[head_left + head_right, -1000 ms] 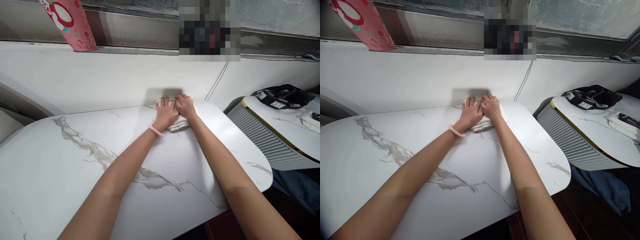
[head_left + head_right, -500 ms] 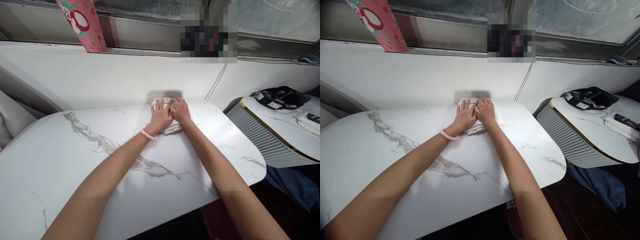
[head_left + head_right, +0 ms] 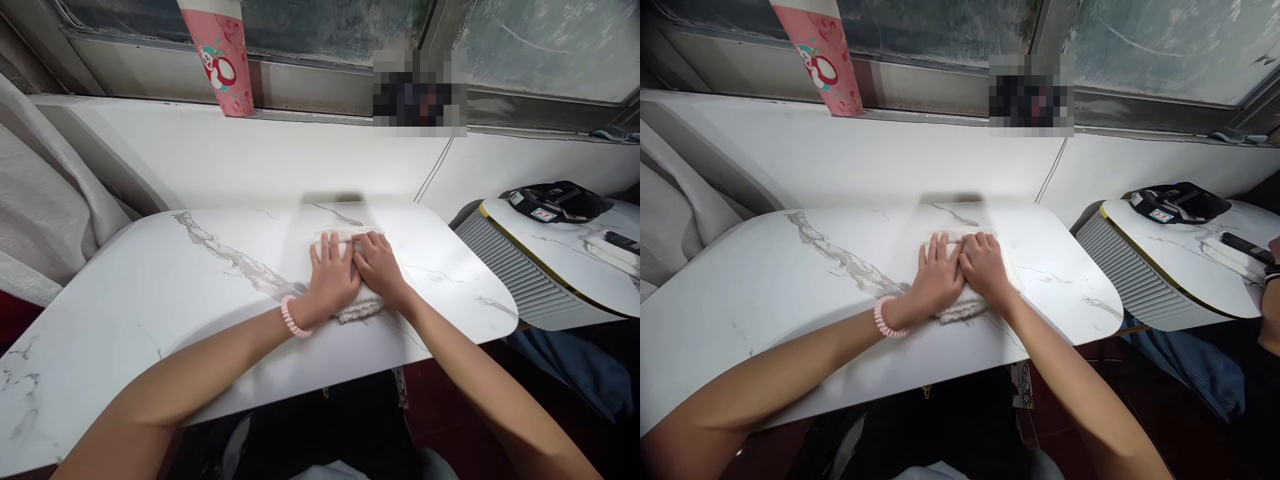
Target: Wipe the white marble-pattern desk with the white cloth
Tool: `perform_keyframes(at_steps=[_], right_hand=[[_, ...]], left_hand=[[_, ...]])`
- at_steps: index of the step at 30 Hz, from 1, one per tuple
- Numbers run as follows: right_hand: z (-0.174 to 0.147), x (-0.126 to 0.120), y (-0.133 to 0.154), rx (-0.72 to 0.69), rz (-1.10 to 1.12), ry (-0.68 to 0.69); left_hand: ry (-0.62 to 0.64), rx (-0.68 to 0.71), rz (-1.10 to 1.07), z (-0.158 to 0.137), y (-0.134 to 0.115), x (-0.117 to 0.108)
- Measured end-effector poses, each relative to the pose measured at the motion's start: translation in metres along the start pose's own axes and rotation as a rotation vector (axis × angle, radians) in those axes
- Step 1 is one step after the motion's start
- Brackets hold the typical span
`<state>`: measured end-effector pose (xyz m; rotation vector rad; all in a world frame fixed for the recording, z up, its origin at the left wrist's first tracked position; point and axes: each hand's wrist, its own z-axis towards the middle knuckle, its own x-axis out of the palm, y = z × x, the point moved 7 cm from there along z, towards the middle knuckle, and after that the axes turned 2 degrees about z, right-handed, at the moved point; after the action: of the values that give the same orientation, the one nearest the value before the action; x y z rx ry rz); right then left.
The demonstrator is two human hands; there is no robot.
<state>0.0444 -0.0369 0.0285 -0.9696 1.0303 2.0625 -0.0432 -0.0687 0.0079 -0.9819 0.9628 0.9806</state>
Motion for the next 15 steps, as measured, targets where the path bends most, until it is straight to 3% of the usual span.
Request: perform_keyframes(at_steps=[8, 15], right_hand=[[-0.080, -0.030, 0.023, 0.054, -0.032, -0.020], [-0.097, -0.027, 0.049, 0.058, -0.018, -0.015]], left_hand=[[0.094, 0.191, -0.026, -0.062, -0.040, -0.010], [0.066, 0.232, -0.025, -0.087, -0.032, -0.017]])
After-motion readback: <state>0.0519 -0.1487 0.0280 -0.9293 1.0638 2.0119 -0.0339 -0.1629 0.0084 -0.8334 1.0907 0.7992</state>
